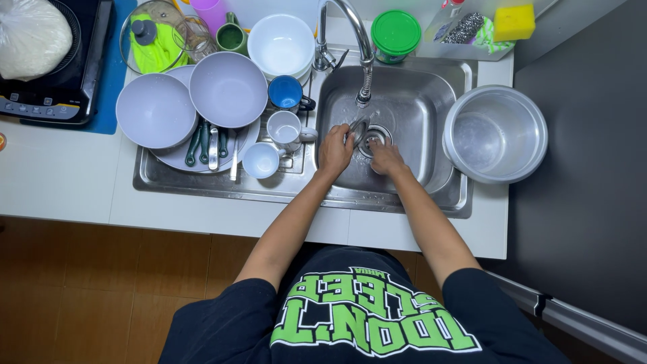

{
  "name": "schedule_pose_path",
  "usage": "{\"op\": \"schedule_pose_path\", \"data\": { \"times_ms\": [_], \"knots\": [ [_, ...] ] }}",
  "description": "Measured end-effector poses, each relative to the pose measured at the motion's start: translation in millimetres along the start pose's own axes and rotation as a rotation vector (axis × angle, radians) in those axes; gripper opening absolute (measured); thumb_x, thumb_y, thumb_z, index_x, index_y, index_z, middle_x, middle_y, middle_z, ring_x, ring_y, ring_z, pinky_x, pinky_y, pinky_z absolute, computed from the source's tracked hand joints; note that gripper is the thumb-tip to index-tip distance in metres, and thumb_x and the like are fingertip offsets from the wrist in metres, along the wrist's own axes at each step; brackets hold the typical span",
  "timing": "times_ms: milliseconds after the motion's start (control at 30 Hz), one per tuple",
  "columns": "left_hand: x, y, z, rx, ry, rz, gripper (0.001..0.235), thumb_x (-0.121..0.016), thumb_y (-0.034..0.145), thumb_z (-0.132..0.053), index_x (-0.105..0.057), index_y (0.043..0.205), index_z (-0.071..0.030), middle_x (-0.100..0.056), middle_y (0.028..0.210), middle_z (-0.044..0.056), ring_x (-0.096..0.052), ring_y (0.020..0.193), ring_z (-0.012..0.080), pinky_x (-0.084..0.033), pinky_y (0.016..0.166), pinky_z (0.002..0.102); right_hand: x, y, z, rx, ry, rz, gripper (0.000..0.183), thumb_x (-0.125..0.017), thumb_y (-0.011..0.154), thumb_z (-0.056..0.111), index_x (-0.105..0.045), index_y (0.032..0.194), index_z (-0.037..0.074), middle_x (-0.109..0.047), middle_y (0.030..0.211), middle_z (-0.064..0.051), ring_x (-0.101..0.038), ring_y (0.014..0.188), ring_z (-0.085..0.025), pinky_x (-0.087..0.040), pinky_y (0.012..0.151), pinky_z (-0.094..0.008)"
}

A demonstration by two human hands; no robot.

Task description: The person washes a white bowl and a metal pot in a kitchen sink, rinsing them under running water. They then dry the metal pot with a green cloth and place it on the counter. Finally, the person opens a plastic bag of rice and uses a white mug to scoop rice into the metal pot.

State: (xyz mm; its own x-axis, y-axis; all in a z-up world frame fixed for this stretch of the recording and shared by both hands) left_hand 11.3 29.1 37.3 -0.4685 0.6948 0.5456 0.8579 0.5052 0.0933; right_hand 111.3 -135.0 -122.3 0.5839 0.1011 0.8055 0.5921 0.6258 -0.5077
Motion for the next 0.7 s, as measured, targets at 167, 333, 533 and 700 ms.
{"op": "schedule_pose_path", "data": {
  "times_ms": [167,333,533,700],
  "knots": [
    [3.6,-14.4,1.9,0.027,0.075,0.071,0.016,-0.064,0.095,-0.020,-0.065,0.102,-0.005,-0.068,0.100,0.017,-0.065,0.094,0.0410,-0.050,0.079,0.050,15.1,-17.3,32.0,-0.076,-0.077,0.178,0.073,-0.057,0.089,0.012,-0.035,0.159,0.021,-0.023,0.168,-0.008,-0.008,0.157,-0.040,-0.012,0.124,-0.063],
    [-1.1,-24.5,7.1,0.071,0.104,0.121,0.016,-0.062,0.098,-0.020,-0.065,0.103,-0.005,-0.067,0.102,0.016,-0.066,0.095,0.0406,-0.051,0.081,0.050,5.6,-14.6,1.2,-0.138,-0.275,0.184,0.065,-0.053,0.094,0.014,-0.040,0.158,0.020,-0.014,0.173,-0.004,0.003,0.160,-0.038,-0.004,0.124,-0.064],
    [2.7,-28.3,1.1,0.019,0.124,0.101,0.016,-0.061,0.098,-0.019,-0.065,0.105,-0.005,-0.067,0.108,0.016,-0.066,0.096,0.0412,-0.051,0.081,0.051,23.7,-22.9,15.1,-0.086,-0.197,0.080,0.075,-0.053,0.088,0.007,-0.040,0.156,0.035,0.001,0.172,-0.008,0.008,0.156,-0.039,-0.002,0.122,-0.062],
    [2.5,-28.0,-0.6,0.023,0.123,0.095,0.016,-0.060,0.099,-0.020,-0.064,0.105,-0.006,-0.067,0.107,0.016,-0.066,0.095,0.0411,-0.051,0.081,0.051,34.2,-26.3,20.6,-0.064,-0.324,0.144,0.061,-0.053,0.095,0.011,-0.051,0.151,0.036,0.003,0.175,-0.007,0.008,0.159,-0.039,-0.002,0.125,-0.062]
  ]
}}
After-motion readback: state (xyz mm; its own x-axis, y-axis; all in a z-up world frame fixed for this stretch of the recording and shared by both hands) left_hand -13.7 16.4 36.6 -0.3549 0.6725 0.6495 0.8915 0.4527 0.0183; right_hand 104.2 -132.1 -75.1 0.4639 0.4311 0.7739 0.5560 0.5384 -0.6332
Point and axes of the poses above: each hand's wrist, its own y-axis towards the middle knuckle, its own x-axis out of the back of the hand, z = x × y, the point moved 6 cm from there along y, towards the middle knuckle
